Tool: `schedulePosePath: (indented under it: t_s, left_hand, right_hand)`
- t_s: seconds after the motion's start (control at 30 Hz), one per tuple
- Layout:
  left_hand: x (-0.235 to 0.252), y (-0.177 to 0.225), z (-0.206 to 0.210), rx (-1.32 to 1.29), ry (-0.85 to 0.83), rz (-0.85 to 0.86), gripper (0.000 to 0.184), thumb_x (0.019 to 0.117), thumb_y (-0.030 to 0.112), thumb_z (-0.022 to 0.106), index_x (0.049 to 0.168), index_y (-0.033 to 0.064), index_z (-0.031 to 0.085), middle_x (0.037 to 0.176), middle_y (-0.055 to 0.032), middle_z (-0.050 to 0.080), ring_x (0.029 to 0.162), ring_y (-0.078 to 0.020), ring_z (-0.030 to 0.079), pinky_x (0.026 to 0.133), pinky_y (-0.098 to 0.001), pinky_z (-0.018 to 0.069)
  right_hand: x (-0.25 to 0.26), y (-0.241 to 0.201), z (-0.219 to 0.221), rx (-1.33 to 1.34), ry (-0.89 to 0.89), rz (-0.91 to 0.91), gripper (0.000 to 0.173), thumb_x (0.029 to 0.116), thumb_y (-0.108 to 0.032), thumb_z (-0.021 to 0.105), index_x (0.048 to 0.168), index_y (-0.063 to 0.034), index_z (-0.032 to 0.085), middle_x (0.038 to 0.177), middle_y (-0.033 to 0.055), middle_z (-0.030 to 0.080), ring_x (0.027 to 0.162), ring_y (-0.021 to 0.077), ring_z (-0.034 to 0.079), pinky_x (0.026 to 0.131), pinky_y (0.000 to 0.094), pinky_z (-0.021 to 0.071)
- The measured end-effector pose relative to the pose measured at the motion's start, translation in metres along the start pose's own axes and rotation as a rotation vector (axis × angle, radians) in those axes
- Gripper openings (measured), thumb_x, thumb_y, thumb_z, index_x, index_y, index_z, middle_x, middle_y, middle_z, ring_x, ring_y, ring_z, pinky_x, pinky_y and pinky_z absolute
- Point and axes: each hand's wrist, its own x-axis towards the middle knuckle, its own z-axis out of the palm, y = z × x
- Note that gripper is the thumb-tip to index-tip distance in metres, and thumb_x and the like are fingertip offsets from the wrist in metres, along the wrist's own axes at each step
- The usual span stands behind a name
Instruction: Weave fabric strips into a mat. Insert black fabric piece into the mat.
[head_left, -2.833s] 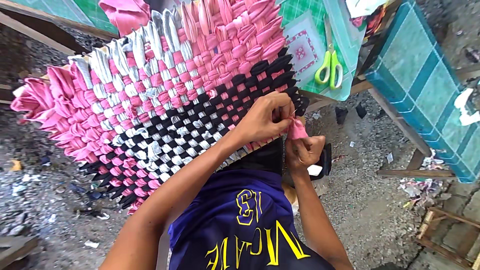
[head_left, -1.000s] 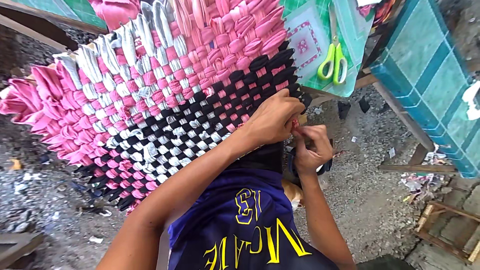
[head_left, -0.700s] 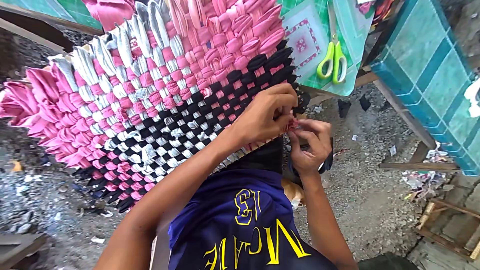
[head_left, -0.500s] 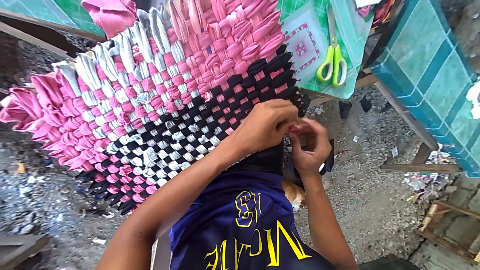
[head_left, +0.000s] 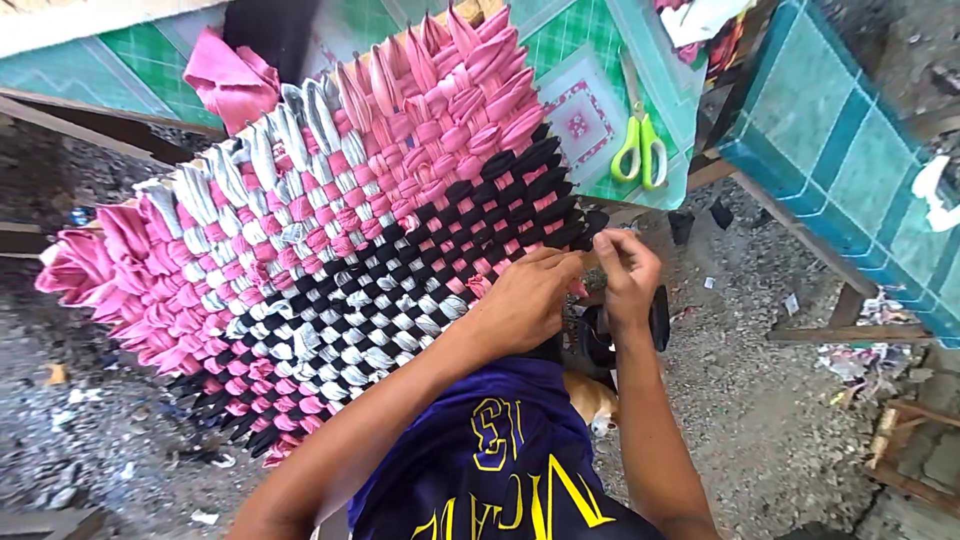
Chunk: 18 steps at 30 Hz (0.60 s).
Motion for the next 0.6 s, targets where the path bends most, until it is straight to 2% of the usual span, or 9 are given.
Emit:
schedulePosePath:
  t_s: [0.07,0.13,0.2,0.27,0.3,0.4,0.47,0.53,0.6]
  left_hand:
    - [0.0,-0.001,-0.006,-0.089,0.006,-0.044,0.03,0.1,0.006,0.05,0.127,0.0018,0.064,0.125,-0.0102,0.068,0.117,-0.0195,0.064,0.102,-0.0381,0.0521]
    - [0.0,-0.005,-0.008,-0.193,0.111,-0.067,0.021,0.1007,0.007,0.054,0.117,0.0009,0.065,0.12,-0.0109,0.067,0.102,-0.018,0.067,0.087,-0.0371,0.0583]
    - [0.006,-0.014,-0.007,-0.203,0.228,-0.024,0.011,0.0981,0.006,0.058,0.102,0.0002,0.066,0.118,-0.0113,0.067,0.096,-0.0165,0.067,0.083,-0.0346,0.0596]
    - [0.013,-0.019,-0.006,-0.14,0.285,0.039,0.007,0.0948,0.004,0.062,0.091,0.002,0.067,0.111,-0.0106,0.07,0.097,-0.0176,0.067,0.085,-0.0345,0.0582]
    - [0.017,-0.02,-0.006,-0.099,0.294,0.072,0.006,0.0937,0.003,0.063,0.09,0.0022,0.068,0.107,-0.0106,0.071,0.097,-0.0194,0.067,0.087,-0.0353,0.0573]
    - [0.032,-0.023,-0.005,0.028,0.284,0.14,0.011,0.0934,0.001,0.062,0.099,0.0005,0.072,0.1,-0.0103,0.074,0.096,-0.0233,0.067,0.087,-0.0361,0.055]
    - [0.038,-0.021,-0.003,0.087,0.271,0.127,0.012,0.0938,0.002,0.063,0.101,0.0019,0.073,0.093,-0.0083,0.072,0.093,-0.0235,0.066,0.085,-0.0363,0.0546]
    - [0.041,-0.02,0.0,0.132,0.265,0.128,0.011,0.0953,0.003,0.064,0.099,0.0033,0.074,0.09,-0.0074,0.071,0.092,-0.0231,0.065,0.084,-0.0358,0.0541]
    - [0.043,-0.02,0.003,0.16,0.257,0.147,0.012,0.0955,0.002,0.063,0.099,0.0029,0.074,0.089,-0.0081,0.071,0.091,-0.0238,0.066,0.083,-0.036,0.0543]
  right_hand:
    - [-0.006,-0.006,0.003,0.139,0.013,0.059,0.02,0.0997,-0.026,0.068,0.112,-0.0109,0.073,0.112,-0.0006,0.07,0.102,0.0105,0.066,0.088,0.0316,0.0572]
    - [-0.009,-0.011,0.003,0.233,0.049,0.107,0.011,0.0979,-0.025,0.071,0.105,-0.0167,0.073,0.101,-0.0055,0.07,0.093,0.0079,0.066,0.085,0.0299,0.0577]
    - [-0.008,-0.011,0.002,0.198,0.068,0.069,0.007,0.0984,-0.023,0.071,0.101,-0.0165,0.072,0.096,-0.0058,0.069,0.088,0.0066,0.065,0.08,0.0267,0.0566]
    - [-0.009,-0.015,0.001,0.092,0.079,-0.002,0.008,0.1006,-0.023,0.067,0.102,-0.0148,0.068,0.094,-0.0048,0.067,0.084,0.0057,0.064,0.074,0.0236,0.0551]
    - [-0.009,-0.018,0.002,0.043,0.089,-0.031,0.009,0.1013,-0.023,0.066,0.103,-0.0139,0.066,0.092,-0.0041,0.066,0.081,0.0057,0.064,0.071,0.0228,0.0553]
    - [-0.011,-0.026,0.001,-0.067,0.111,-0.045,0.019,0.1007,-0.026,0.068,0.113,-0.013,0.062,0.091,-0.0026,0.067,0.077,0.0064,0.066,0.064,0.0223,0.0564]
    - [-0.012,-0.027,-0.002,-0.138,0.099,-0.079,0.022,0.1002,-0.025,0.068,0.116,-0.011,0.061,0.096,-0.0012,0.067,0.081,0.0075,0.066,0.069,0.0243,0.0577]
    - [-0.01,-0.026,-0.003,-0.199,0.067,-0.146,0.023,0.0972,-0.02,0.072,0.115,-0.0055,0.068,0.1,0.0041,0.07,0.085,0.0113,0.069,0.074,0.0289,0.0598]
    - [-0.01,-0.025,-0.003,-0.285,0.043,-0.187,0.027,0.0938,-0.021,0.075,0.115,-0.0046,0.071,0.1,0.0064,0.071,0.086,0.0124,0.069,0.076,0.0294,0.06]
